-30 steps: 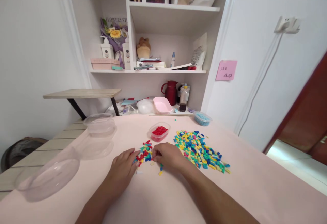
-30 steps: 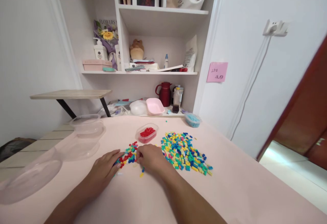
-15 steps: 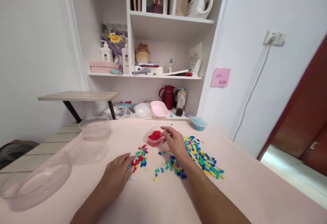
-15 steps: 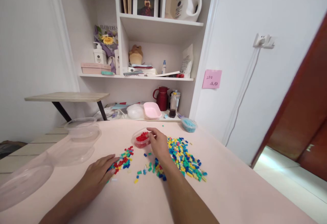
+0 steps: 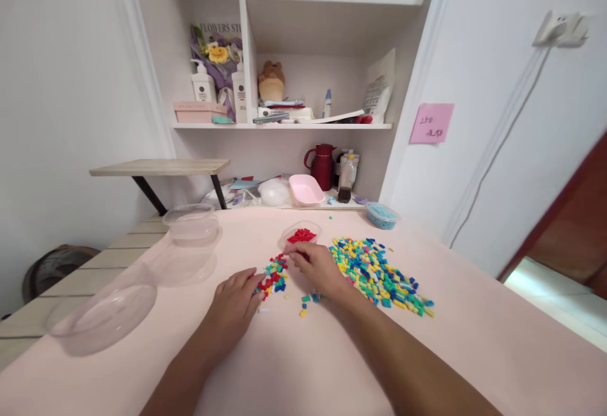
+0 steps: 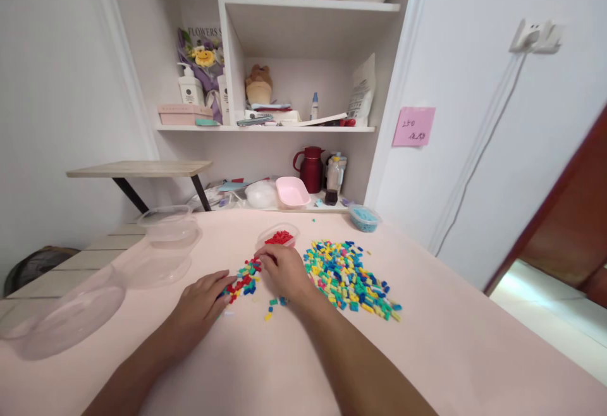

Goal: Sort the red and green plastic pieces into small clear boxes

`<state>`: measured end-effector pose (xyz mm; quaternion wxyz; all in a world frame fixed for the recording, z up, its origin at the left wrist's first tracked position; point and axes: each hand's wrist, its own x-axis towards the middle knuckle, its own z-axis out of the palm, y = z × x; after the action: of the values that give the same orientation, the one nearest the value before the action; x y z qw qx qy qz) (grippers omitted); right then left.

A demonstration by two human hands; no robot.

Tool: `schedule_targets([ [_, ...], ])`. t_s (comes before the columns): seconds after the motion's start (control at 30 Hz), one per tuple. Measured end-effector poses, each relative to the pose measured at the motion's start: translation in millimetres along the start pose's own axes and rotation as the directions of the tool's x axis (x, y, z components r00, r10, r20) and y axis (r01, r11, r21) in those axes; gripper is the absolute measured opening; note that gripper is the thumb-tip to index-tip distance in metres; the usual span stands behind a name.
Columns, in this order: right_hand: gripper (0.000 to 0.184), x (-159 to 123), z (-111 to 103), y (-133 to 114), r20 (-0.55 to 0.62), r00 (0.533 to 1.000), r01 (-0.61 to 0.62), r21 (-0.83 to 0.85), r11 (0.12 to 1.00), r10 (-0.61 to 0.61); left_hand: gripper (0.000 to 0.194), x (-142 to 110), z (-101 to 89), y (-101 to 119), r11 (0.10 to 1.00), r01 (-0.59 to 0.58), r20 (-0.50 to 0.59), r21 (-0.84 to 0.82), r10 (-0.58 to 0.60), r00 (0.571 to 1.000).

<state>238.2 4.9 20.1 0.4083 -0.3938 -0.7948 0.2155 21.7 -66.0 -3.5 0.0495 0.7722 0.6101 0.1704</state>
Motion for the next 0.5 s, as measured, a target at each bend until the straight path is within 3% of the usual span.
schedule_targets([
  [0.23, 0.024, -1.2, 3.6, -6.9, 0.148, 0.989, -0.011, -0.036, 0.999, 0.016, 0.045, 1.8, -3.9, 3.5, 1.000, 0.006, 0.027, 0.027, -0.007, 1.000],
  [0.5, 0.024, -4.5, 10.2, -5.7, 0.243, 0.969, 0.055, -0.023, 0.998, -0.048, 0.045, 2.4, -1.2, 0.4, 0.999, -0.008, 0.021, 0.038, 0.008, 1.000],
])
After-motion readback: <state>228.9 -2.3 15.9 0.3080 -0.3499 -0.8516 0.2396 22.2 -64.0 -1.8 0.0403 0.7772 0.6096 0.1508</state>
